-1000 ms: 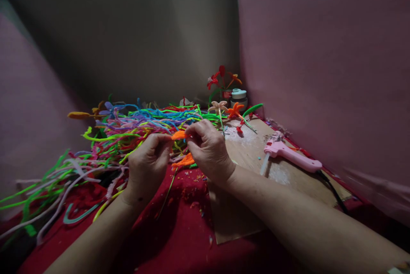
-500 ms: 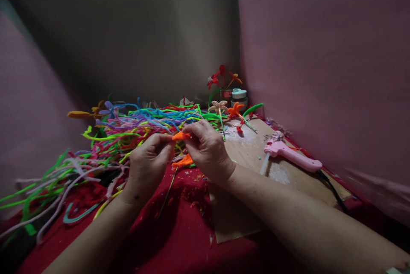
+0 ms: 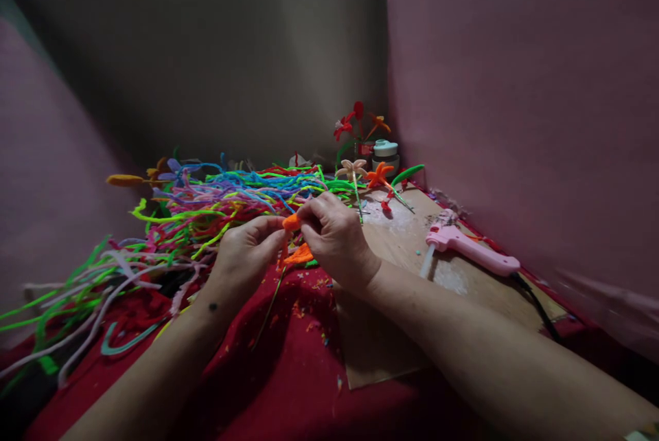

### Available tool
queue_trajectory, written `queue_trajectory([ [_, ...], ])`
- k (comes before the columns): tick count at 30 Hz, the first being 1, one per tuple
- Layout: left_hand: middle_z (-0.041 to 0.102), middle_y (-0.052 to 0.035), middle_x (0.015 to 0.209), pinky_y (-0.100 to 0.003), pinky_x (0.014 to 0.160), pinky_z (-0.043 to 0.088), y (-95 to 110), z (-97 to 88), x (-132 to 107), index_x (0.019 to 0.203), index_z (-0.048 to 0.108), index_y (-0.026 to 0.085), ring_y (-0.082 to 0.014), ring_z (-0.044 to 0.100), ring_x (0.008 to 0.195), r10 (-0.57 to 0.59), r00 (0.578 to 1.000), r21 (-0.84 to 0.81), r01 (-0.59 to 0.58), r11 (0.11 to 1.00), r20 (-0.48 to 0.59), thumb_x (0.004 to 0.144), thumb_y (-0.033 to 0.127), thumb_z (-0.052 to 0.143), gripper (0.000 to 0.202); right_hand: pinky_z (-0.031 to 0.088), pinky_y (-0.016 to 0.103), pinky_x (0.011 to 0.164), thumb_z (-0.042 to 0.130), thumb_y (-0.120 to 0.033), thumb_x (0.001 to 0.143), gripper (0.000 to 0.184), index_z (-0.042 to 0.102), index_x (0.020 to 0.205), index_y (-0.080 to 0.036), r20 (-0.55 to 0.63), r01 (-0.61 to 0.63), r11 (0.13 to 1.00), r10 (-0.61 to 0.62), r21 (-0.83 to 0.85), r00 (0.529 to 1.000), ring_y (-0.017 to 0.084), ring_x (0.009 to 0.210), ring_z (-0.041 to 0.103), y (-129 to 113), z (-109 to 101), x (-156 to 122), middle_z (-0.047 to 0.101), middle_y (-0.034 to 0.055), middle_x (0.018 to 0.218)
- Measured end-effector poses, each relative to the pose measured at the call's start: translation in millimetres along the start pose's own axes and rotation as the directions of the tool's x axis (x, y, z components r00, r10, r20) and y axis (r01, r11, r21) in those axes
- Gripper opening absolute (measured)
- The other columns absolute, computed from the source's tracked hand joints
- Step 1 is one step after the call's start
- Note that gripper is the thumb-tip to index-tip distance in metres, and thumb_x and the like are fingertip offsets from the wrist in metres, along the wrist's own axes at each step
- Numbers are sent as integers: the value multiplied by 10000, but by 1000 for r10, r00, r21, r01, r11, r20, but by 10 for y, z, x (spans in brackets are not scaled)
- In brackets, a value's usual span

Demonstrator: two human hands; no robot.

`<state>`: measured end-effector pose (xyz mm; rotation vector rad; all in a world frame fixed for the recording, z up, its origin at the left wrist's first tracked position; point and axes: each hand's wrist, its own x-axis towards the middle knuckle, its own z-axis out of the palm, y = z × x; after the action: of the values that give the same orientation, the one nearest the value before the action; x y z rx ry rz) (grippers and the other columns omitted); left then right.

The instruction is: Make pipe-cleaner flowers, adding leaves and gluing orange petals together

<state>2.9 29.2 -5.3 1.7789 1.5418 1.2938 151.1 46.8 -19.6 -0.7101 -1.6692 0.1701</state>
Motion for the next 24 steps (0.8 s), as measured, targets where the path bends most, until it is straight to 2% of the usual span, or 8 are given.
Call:
queue_trajectory([
  [4,481,44,448,-199,417,266,94,-18,-17,639,669,148,-74,372,404,-103,992,-40,106,994,72,687,211,551,141,436,254,610,510,-44,728,151,582,716,-175,10,-2,1000,2,5,1000,116,665,525,1,-1,-2,549,6,697],
  [7,420,56,408,-196,387,202,145,-39,-19,573,629,137,-54,310,368,-204,970,-108,219,970,136,667,215,557,142,436,254,611,507,-35,721,153,584,711,-168,12,0,1000,0,17,1000,116,664,525,-1,1,4,559,14,702],
  [10,382,68,388,-191,379,154,151,-65,-5,557,594,135,-38,266,351,-292,923,-182,341,922,251,637,233,604,127,436,256,617,506,-35,724,155,585,715,-168,17,0,1000,0,14,1000,116,669,528,-6,-7,14,567,13,708],
  [13,378,73,387,-187,383,136,128,-86,13,555,575,131,-28,253,350,-325,875,-266,430,863,360,603,263,665,167,435,255,619,511,-40,731,153,586,717,-172,23,-2,1000,1,16,1000,114,673,527,4,-18,22,566,4,703],
  [17,383,73,389,-185,390,130,95,-88,21,553,575,122,-20,258,354,-329,854,-343,474,811,403,581,262,706,194,447,254,635,523,-42,742,141,602,751,-158,50,-15,997,11,77,999,115,691,528,34,-11,45,561,12,725],
  [21,411,68,418,-185,400,139,77,-72,28,589,599,111,-16,274,365,-313,855,-411,482,774,413,569,249,721,186,477,250,629,543,-90,767,250,585,999,-173,51,-112,981,105,157,993,111,707,538,-32,-102,106,564,27,867],
  [22,417,66,423,-186,401,140,69,-70,32,597,603,108,-15,274,366,-308,864,-422,471,775,398,567,259,724,195,482,251,627,542,-105,777,257,577,1021,-176,52,-123,983,117,136,992,112,711,541,-59,-172,112,559,33,900],
  [24,432,60,430,-188,403,143,45,-67,46,604,604,105,-15,273,363,-307,882,-436,449,780,358,563,281,727,219,486,261,636,526,-109,788,192,600,952,-176,84,-102,995,102,-11,991,111,698,538,-91,-383,81,552,45,941],
])
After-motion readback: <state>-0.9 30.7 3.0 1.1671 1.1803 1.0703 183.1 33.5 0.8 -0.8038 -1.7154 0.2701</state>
